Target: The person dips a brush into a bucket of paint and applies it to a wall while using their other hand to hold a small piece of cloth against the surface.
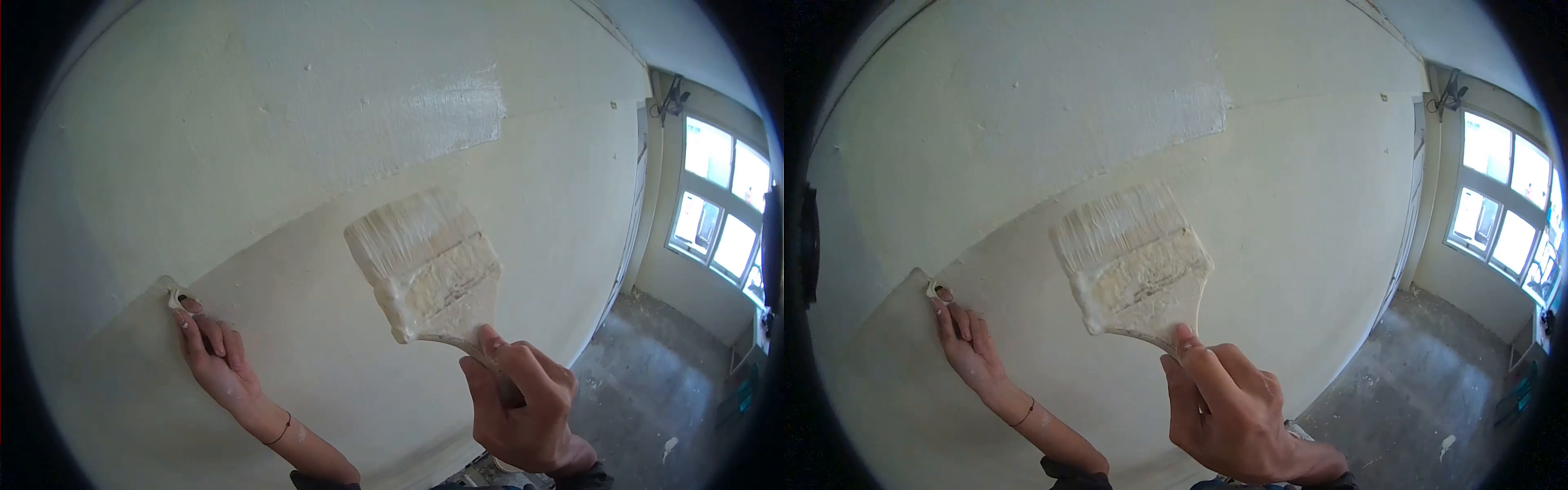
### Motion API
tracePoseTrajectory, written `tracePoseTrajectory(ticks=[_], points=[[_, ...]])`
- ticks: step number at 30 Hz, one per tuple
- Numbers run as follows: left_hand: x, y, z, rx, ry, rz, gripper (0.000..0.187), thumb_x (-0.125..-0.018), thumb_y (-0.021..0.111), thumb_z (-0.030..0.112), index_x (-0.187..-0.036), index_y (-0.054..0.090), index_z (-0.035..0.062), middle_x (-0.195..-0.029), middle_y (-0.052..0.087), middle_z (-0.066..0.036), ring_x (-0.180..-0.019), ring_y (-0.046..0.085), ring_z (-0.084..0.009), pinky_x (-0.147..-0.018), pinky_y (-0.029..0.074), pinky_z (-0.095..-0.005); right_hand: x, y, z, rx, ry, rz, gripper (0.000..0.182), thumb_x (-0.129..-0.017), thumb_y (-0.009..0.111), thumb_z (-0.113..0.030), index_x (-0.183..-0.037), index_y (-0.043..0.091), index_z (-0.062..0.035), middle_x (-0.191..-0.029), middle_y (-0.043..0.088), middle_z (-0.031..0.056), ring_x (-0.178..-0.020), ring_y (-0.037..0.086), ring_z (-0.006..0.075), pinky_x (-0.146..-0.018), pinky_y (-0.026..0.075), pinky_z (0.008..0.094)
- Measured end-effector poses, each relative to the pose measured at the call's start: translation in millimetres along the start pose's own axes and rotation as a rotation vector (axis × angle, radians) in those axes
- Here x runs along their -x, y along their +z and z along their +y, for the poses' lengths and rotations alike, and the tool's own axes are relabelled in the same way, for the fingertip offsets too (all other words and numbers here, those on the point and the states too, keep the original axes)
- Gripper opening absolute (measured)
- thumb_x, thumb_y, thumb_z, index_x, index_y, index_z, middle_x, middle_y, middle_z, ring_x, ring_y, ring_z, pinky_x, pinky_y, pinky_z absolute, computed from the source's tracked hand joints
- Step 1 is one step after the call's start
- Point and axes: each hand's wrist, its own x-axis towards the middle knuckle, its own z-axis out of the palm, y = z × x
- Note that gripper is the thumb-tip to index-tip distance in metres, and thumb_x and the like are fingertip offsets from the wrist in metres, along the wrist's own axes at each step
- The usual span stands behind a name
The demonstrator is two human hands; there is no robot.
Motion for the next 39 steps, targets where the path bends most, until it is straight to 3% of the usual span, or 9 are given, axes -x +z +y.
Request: tracePoseTrajectory(ticks=[2,4,10,15,20,27,32,35,39], points=[[0,0,0,-0.003,-0.012,-0.013,0.027,-0.100,0.046,0.029,-0.105,0.051,0.0027,-0.053,0.025,0.005,-0.039,0.014,-0.0026,-0.036,0.014,-0.0204,-12,4,-3,-0.006,-0.007,0.037,0.035,-0.074,0.070,0.004,-0.107,0.059,0.0088,-0.063,0.052,0.0090,-0.044,0.050,0.0183,-0.038,0.041,0.0318],[1,1,0,0.003,-0.012,0.005,0.028,-0.101,0.045,0.030,-0.104,0.051,0.0028,-0.053,0.025,0.005,-0.039,0.014,-0.0027,-0.036,0.014,-0.0205,-28,12,-4,-0.013,-0.111,0.146,0.021,-0.074,0.069,0.008,-0.093,0.060,0.0092,-0.058,0.055,0.0123,-0.042,0.051,0.0154,-0.041,0.040,0.0279],[1,2,1,0.026,-0.017,0.006,0.026,-0.101,0.045,0.028,-0.103,0.051,0.0030,-0.052,0.024,0.005,-0.039,0.014,-0.0027,-0.036,0.014,-0.0208,-4,3,-12,-0.007,0.015,-0.025,0.024,-0.074,0.070,0.006,-0.096,0.061,0.0082,-0.057,0.055,0.0132,-0.041,0.053,0.0198,-0.041,0.042,0.0302],[1,2,1,0.034,-0.033,0.007,0.026,-0.101,0.044,0.028,-0.103,0.050,0.0029,-0.053,0.023,0.005,-0.039,0.014,-0.0028,-0.036,0.014,-0.0207,-20,7,-16,-0.014,-0.015,0.060,0.025,-0.074,0.070,0.005,-0.097,0.061,0.0084,-0.058,0.056,0.0136,-0.043,0.056,0.0226,-0.042,0.043,0.0314],[2,4,2,0.038,-0.030,0.022,0.026,-0.101,0.044,0.028,-0.104,0.050,0.0028,-0.053,0.023,0.005,-0.040,0.015,-0.0027,-0.036,0.014,-0.0207,-13,4,-17,0.000,0.028,-0.121,0.026,-0.074,0.070,0.004,-0.099,0.061,0.0067,-0.059,0.054,0.0121,-0.044,0.055,0.0235,-0.042,0.043,0.0326],[1,0,0,0.014,-0.024,-0.003,0.027,-0.101,0.043,0.028,-0.106,0.050,0.0029,-0.053,0.023,0.005,-0.039,0.015,-0.0027,-0.037,0.013,-0.0211,-18,10,-18,0.034,-0.076,0.021,0.028,-0.074,0.070,0.003,-0.101,0.061,0.0058,-0.060,0.056,0.0129,-0.044,0.056,0.0234,-0.042,0.043,0.0334],[-1,-3,1,0.025,-0.022,-0.050,0.027,-0.101,0.044,0.028,-0.108,0.050,0.0023,-0.054,0.024,0.005,-0.039,0.015,-0.0028,-0.037,0.014,-0.0206,4,-3,-16,-0.001,0.033,-0.254,0.026,-0.076,0.069,0.003,-0.100,0.061,0.0069,-0.064,0.059,0.0152,-0.049,0.061,0.0232,-0.043,0.045,0.0314],[-1,-3,1,0.028,-0.039,-0.042,0.027,-0.101,0.044,0.027,-0.109,0.050,0.0019,-0.055,0.025,0.005,-0.040,0.014,-0.0030,-0.038,0.014,-0.0200,-3,-9,-16,0.010,-0.047,-0.044,0.026,-0.077,0.069,0.003,-0.101,0.061,0.0077,-0.068,0.061,0.0171,-0.052,0.062,0.0245,-0.046,0.046,0.0313],[0,-5,-1,0.011,-0.026,-0.038,0.026,-0.101,0.044,0.027,-0.108,0.050,0.0017,-0.057,0.024,0.005,-0.042,0.014,-0.0027,-0.038,0.015,-0.0198,-38,-2,6,0.034,-0.035,0.028,0.020,-0.077,0.067,0.005,-0.096,0.062,0.0077,-0.066,0.061,0.0159,-0.051,0.061,0.0217,-0.047,0.046,0.0292]])
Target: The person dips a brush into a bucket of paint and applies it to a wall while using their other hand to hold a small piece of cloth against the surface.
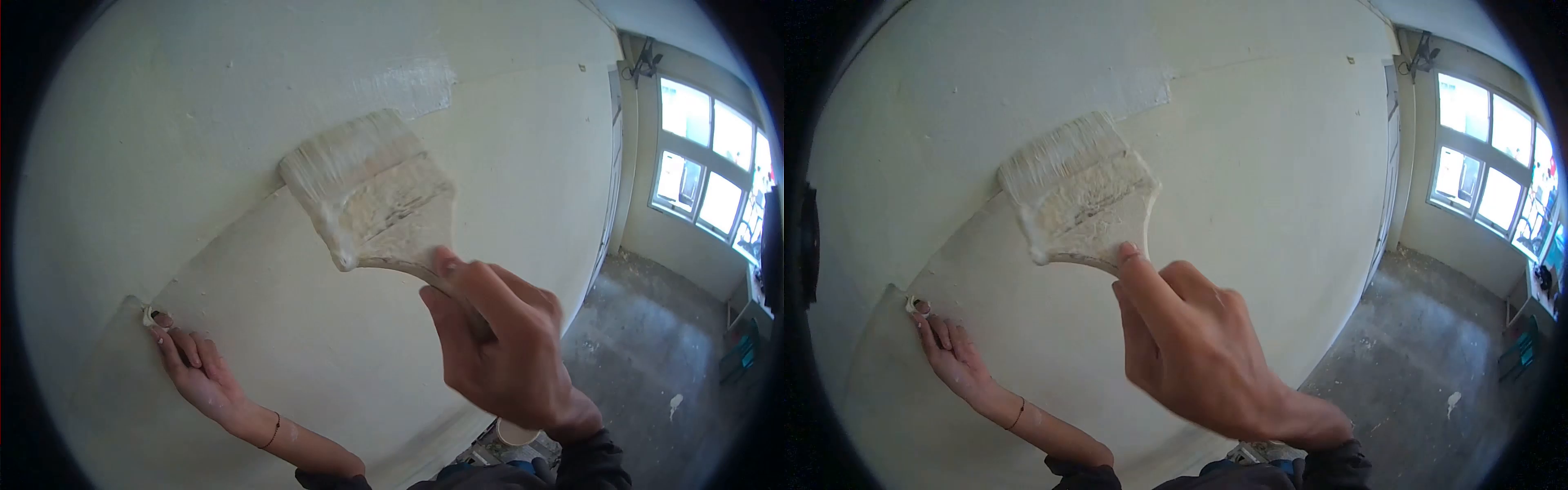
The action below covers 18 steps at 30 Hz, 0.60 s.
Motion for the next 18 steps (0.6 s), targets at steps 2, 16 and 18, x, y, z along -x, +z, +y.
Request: tracePoseTrajectory(ticks=[2,16,18], points=[[-1,-1,1,-0.009,0.013,-0.012,0.026,-0.101,0.044,0.027,-0.107,0.050,0.0016,-0.057,0.024,0.005,-0.042,0.014,-0.0027,-0.038,0.014,-0.0198,12,-6,4,-0.045,0.027,-0.046,0.024,-0.079,0.065,0.003,-0.102,0.059,0.0064,-0.065,0.058,0.0144,-0.050,0.059,0.0226,-0.044,0.044,0.0321],[1,3,1,-0.030,0.006,-0.006,0.025,-0.102,0.042,0.027,-0.104,0.048,0.0031,-0.057,0.023,0.005,-0.042,0.014,-0.0030,-0.038,0.016,-0.0201,8,-39,10,-0.031,0.097,0.044,0.015,-0.081,0.062,0.002,-0.096,0.058,0.0037,-0.062,0.059,0.0151,-0.048,0.059,0.0210,-0.046,0.042,0.0318],[1,5,1,-0.041,0.015,-0.005,0.025,-0.102,0.042,0.027,-0.104,0.048,0.0031,-0.057,0.023,0.005,-0.042,0.014,-0.0030,-0.038,0.016,-0.0201,-3,-40,5,-0.024,0.131,0.101,0.011,-0.079,0.065,0.002,-0.087,0.058,0.0050,-0.057,0.054,0.0113,-0.048,0.049,0.0132,-0.046,0.037,0.0272]])
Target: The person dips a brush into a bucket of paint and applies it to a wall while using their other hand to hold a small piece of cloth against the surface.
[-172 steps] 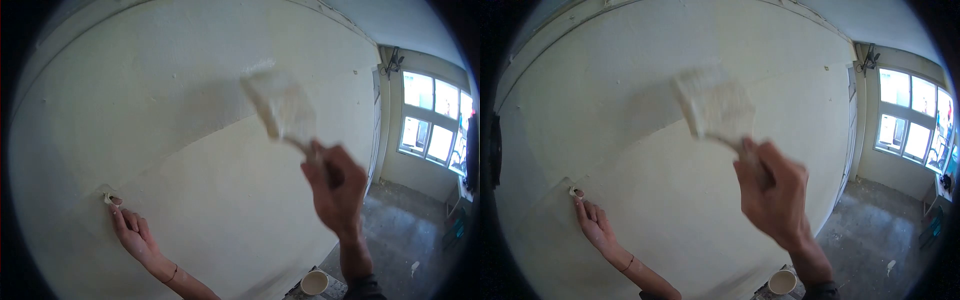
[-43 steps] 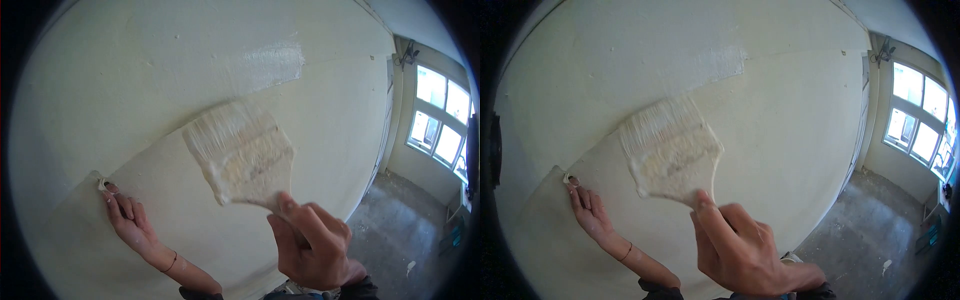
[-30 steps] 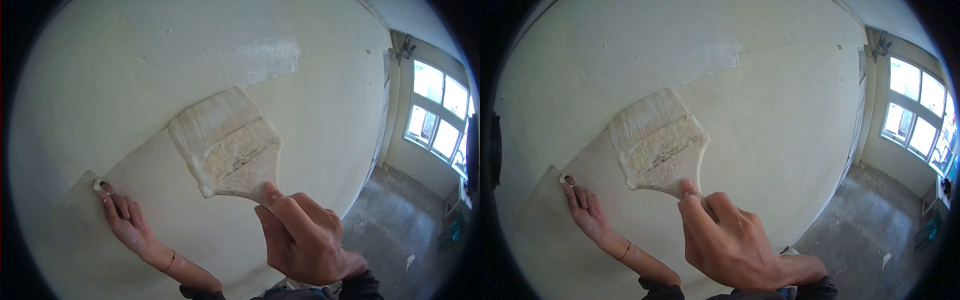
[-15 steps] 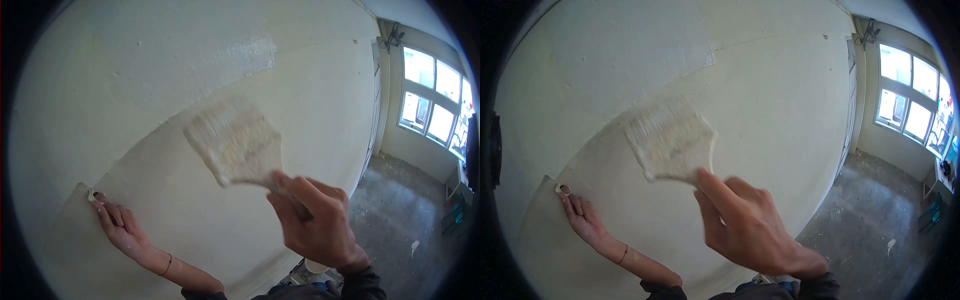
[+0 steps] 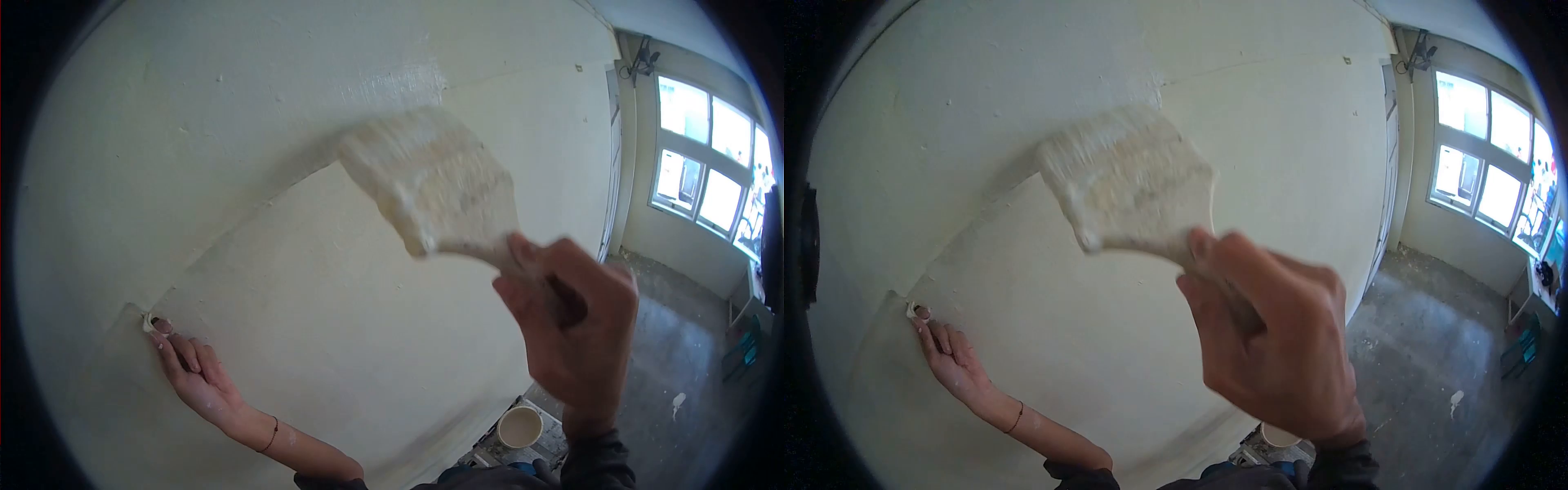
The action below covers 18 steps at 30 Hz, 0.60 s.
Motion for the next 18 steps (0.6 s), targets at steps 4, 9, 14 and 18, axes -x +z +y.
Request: tracePoseTrajectory(ticks=[4,9,14,18], points=[[0,-2,0,0.007,-0.010,-0.009,0.025,-0.102,0.042,0.027,-0.106,0.049,0.0029,-0.056,0.023,0.005,-0.042,0.014,-0.0030,-0.039,0.016,-0.0201,-13,3,-5,0.025,0.071,-0.030,0.009,-0.076,0.067,0.003,-0.080,0.059,0.0057,-0.052,0.047,0.0035,-0.049,0.040,0.0040,-0.046,0.031,0.0225],[0,-3,0,0.021,-0.020,0.013,0.026,-0.102,0.042,0.026,-0.108,0.050,0.0023,-0.057,0.023,0.005,-0.042,0.014,-0.0031,-0.039,0.016,-0.0200,-7,-11,-15,0.048,0.105,-0.054,0.010,-0.076,0.066,0.002,-0.078,0.057,0.0054,-0.053,0.045,0.0032,-0.050,0.039,0.0040,-0.046,0.029,0.0237],[1,-1,0,0.020,-0.024,0.032,0.026,-0.102,0.042,0.026,-0.108,0.050,0.0023,-0.057,0.023,0.005,-0.043,0.014,-0.0031,-0.039,0.016,-0.0201,-25,-8,-14,0.096,0.093,-0.102,0.014,-0.076,0.066,0.003,-0.073,0.052,0.0033,-0.052,0.045,0.0033,-0.050,0.037,0.0045,-0.046,0.028,0.0243],[0,-3,0,0.018,-0.023,0.018,0.026,-0.102,0.042,0.026,-0.108,0.050,0.0021,-0.058,0.023,0.005,-0.044,0.014,-0.0031,-0.040,0.016,-0.0202,-14,-14,-19,0.068,0.122,-0.062,0.013,-0.076,0.067,0.001,-0.075,0.055,0.0040,-0.053,0.047,0.0062,-0.050,0.037,0.0049,-0.047,0.028,0.0248]])
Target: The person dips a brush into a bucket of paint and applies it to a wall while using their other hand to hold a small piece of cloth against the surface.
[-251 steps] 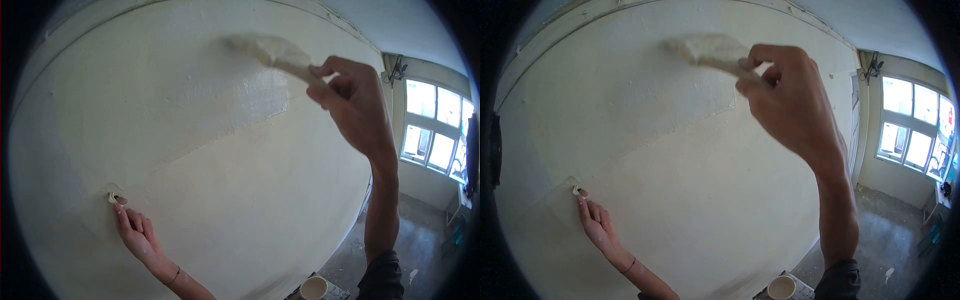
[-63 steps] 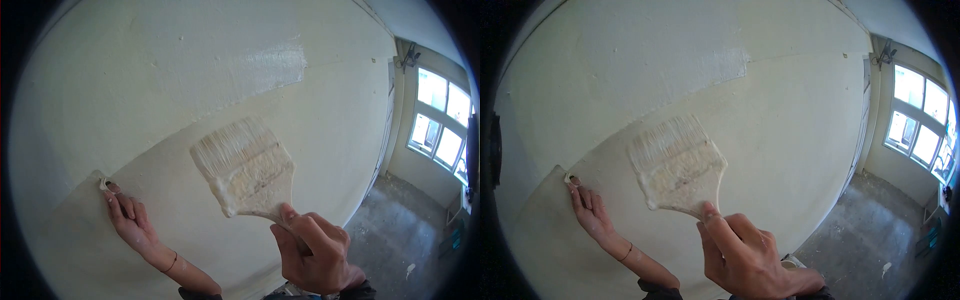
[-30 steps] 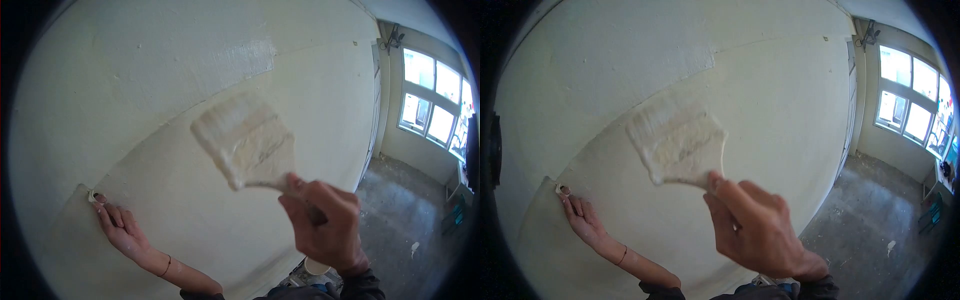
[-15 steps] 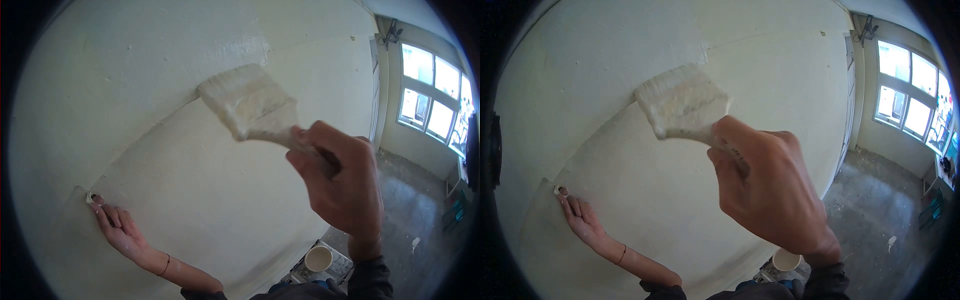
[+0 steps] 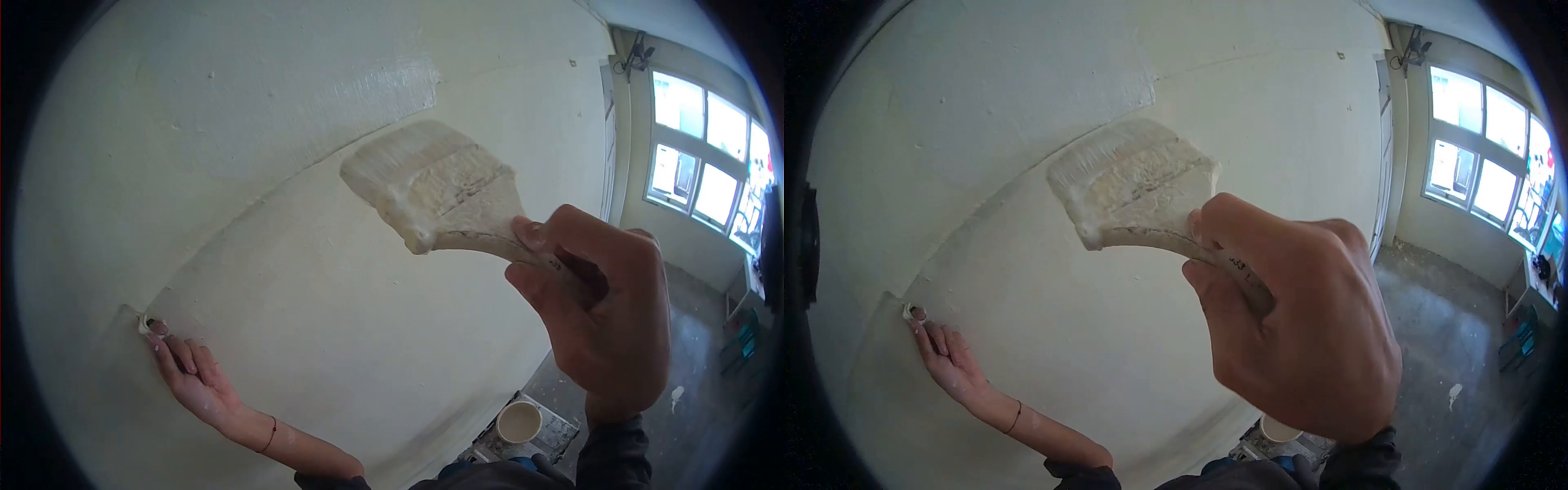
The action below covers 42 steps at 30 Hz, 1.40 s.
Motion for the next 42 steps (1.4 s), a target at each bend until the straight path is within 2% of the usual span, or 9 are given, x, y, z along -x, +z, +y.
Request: tracePoseTrajectory(ticks=[3,6,12,17,23,27,33,39,42], points=[[0,0,0,-0.005,-0.003,-0.005,0.027,-0.102,0.042,0.026,-0.109,0.050,0.0016,-0.058,0.023,0.005,-0.044,0.014,-0.0030,-0.040,0.017,-0.0201,-8,2,-4,0.022,-0.031,-0.034,0.012,-0.075,0.067,0.001,-0.077,0.056,0.0048,-0.056,0.055,0.0106,-0.050,0.039,0.0052,-0.046,0.029,0.0250],[0,1,0,-0.004,0.000,-0.008,0.027,-0.102,0.043,0.026,-0.109,0.050,0.0015,-0.058,0.023,0.005,-0.044,0.014,-0.0029,-0.040,0.016,-0.0200,-13,6,8,0.041,-0.025,-0.152,0.012,-0.076,0.067,0.001,-0.078,0.056,0.0051,-0.054,0.051,0.0065,-0.050,0.037,0.0053,-0.046,0.029,0.0246],[-3,-5,-2,0.035,0.000,-0.026,0.027,-0.102,0.043,0.026,-0.109,0.050,0.0013,-0.058,0.023,0.005,-0.043,0.014,-0.0028,-0.039,0.015,-0.0201,-9,0,7,-0.013,0.047,-0.021,0.014,-0.080,0.065,-0.001,-0.076,0.053,0.0046,-0.053,0.040,0.0016,-0.050,0.032,0.0053,-0.046,0.026,0.0261],[-3,-4,-2,0.042,-0.001,-0.010,0.027,-0.102,0.042,0.025,-0.111,0.049,0.0004,-0.059,0.023,0.005,-0.044,0.013,-0.0029,-0.038,0.015,-0.0199,-14,2,19,0.004,0.041,-0.083,0.013,-0.082,0.064,0.000,-0.077,0.053,0.0044,-0.053,0.043,0.0015,-0.051,0.032,0.0039,-0.045,0.025,0.0253],[-3,-2,-2,0.004,0.007,-0.010,0.027,-0.102,0.042,0.025,-0.110,0.048,0.0008,-0.060,0.023,0.005,-0.044,0.014,-0.0029,-0.039,0.015,-0.0198,-17,3,29,-0.062,-0.004,0.029,0.010,-0.083,0.065,-0.003,-0.084,0.058,0.0042,-0.053,0.047,0.0020,-0.049,0.034,0.0042,-0.045,0.025,0.0271],[-3,-3,-2,0.018,0.011,-0.013,0.028,-0.102,0.042,0.026,-0.112,0.048,0.0006,-0.060,0.024,0.005,-0.044,0.015,-0.0027,-0.039,0.016,-0.0194,-14,-3,26,0.027,0.076,-0.144,0.009,-0.083,0.064,0.000,-0.084,0.057,0.0051,-0.053,0.048,0.0007,-0.049,0.035,0.0034,-0.044,0.027,0.0245],[-2,-1,-2,0.009,0.011,-0.021,0.027,-0.102,0.042,0.026,-0.110,0.049,0.0011,-0.060,0.024,0.005,-0.044,0.016,-0.0027,-0.039,0.016,-0.0195,-32,4,34,-0.079,0.008,0.052,0.013,-0.082,0.066,0.000,-0.080,0.054,0.0048,-0.056,0.048,0.0001,-0.052,0.035,0.0020,-0.045,0.027,0.0228],[-1,-3,-3,0.021,0.011,0.000,0.027,-0.102,0.043,0.026,-0.110,0.049,0.0014,-0.058,0.024,0.005,-0.043,0.015,-0.0030,-0.038,0.016,-0.0197,1,-4,22,0.051,0.140,-0.110,0.013,-0.079,0.067,0.001,-0.078,0.053,0.0035,-0.059,0.050,0.0008,-0.053,0.038,0.0044,-0.047,0.031,0.0253],[-3,-3,-3,0.010,0.009,0.006,0.027,-0.101,0.044,0.027,-0.110,0.049,0.0015,-0.057,0.024,0.005,-0.042,0.014,-0.0030,-0.038,0.015,-0.0203,15,13,9,-0.101,0.006,0.117,0.011,-0.078,0.067,0.000,-0.081,0.057,0.0036,-0.060,0.055,0.0039,-0.055,0.048,0.0057,-0.050,0.039,0.0245]])
